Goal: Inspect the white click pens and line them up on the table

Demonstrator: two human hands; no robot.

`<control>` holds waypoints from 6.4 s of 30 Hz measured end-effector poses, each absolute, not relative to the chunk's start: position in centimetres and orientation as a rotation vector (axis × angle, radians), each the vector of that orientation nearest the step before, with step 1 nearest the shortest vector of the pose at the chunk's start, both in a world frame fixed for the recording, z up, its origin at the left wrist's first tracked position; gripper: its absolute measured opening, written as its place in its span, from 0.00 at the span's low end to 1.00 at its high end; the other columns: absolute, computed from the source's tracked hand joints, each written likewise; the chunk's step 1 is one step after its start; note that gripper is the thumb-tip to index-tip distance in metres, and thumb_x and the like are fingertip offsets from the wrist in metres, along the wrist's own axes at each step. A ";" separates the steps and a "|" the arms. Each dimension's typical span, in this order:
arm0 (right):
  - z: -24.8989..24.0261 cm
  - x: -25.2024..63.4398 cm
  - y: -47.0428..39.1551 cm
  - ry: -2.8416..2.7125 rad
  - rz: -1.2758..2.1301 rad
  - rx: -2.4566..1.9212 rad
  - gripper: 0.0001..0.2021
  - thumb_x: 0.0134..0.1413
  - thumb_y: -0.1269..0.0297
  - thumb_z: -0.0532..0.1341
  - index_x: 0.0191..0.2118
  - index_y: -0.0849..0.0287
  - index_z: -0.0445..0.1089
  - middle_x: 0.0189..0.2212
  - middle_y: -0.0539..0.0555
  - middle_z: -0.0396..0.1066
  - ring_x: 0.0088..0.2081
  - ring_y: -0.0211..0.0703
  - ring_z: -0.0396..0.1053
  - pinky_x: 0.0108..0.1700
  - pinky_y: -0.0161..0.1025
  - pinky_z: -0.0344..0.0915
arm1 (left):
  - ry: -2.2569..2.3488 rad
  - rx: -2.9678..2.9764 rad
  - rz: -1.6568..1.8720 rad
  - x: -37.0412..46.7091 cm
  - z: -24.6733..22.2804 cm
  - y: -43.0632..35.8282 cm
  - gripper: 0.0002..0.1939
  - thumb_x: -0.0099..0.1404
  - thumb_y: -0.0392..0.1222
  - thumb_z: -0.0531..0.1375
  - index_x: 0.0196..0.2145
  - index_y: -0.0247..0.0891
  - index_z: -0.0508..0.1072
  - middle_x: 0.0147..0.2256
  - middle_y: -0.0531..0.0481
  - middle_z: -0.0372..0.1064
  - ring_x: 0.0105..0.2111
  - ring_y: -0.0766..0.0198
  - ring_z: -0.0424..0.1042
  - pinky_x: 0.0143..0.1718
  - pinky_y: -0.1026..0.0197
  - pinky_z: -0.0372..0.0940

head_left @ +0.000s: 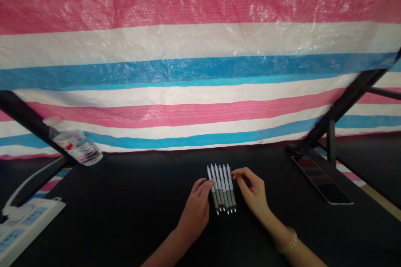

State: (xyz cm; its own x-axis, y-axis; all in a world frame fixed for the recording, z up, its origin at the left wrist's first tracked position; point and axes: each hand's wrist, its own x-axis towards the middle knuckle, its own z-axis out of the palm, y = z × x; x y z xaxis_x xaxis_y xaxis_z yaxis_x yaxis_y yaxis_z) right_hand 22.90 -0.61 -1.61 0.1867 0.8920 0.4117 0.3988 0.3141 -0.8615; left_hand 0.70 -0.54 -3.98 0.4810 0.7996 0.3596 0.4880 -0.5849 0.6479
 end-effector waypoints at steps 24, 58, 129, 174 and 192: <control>-1.5 17.0 -5.6 -1.057 1.979 -1.087 0.30 0.48 0.31 0.61 0.33 0.58 0.64 0.13 0.45 0.65 0.10 0.28 0.49 0.13 0.27 0.40 | 0.751 2.410 1.163 -0.7 -2.1 0.0 0.13 0.74 0.38 0.53 0.47 0.43 0.78 0.50 0.43 0.76 0.48 0.56 0.77 0.49 0.57 0.71; -1.8 15.4 -8.3 -0.606 2.146 -0.970 0.29 0.45 0.43 0.72 0.41 0.65 0.71 0.31 0.57 0.77 0.24 0.37 0.74 0.20 0.28 0.59 | 0.838 0.915 0.911 0.5 -0.6 0.3 0.22 0.58 0.55 0.69 0.40 0.32 0.78 0.28 0.46 0.78 0.26 0.63 0.77 0.28 0.64 0.69; -1.9 16.1 -7.7 -0.559 2.258 -0.882 0.22 0.46 0.57 0.74 0.38 0.61 0.62 0.27 0.54 0.77 0.27 0.40 0.77 0.28 0.31 0.65 | 0.860 0.846 0.973 1.0 -1.4 0.8 0.24 0.55 0.56 0.71 0.40 0.33 0.77 0.23 0.50 0.75 0.20 0.67 0.71 0.24 0.66 0.65; -1.8 16.4 -7.7 -0.554 2.258 -0.996 0.26 0.42 0.52 0.75 0.35 0.56 0.57 0.22 0.45 0.69 0.20 0.30 0.62 0.21 0.29 0.48 | 0.759 0.975 0.965 0.6 -0.5 0.2 0.17 0.60 0.52 0.69 0.37 0.35 0.75 0.25 0.48 0.77 0.22 0.62 0.76 0.24 0.65 0.68; -3.0 16.3 -8.2 -0.790 2.254 -0.929 0.25 0.52 0.49 0.69 0.41 0.57 0.55 0.32 0.55 0.76 0.25 0.41 0.76 0.22 0.29 0.64 | 0.727 0.861 0.974 0.5 -0.9 0.4 0.12 0.61 0.46 0.66 0.37 0.34 0.74 0.24 0.47 0.76 0.22 0.60 0.75 0.25 0.62 0.68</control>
State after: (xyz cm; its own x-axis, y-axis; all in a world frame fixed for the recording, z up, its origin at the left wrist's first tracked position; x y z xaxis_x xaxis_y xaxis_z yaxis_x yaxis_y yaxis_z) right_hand 16.32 -8.24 -3.00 -0.5957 0.6864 -0.4172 -0.2755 -0.6624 -0.6966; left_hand 0.47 0.38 -0.88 0.3877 0.9112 -0.1392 -0.3924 0.2998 0.8695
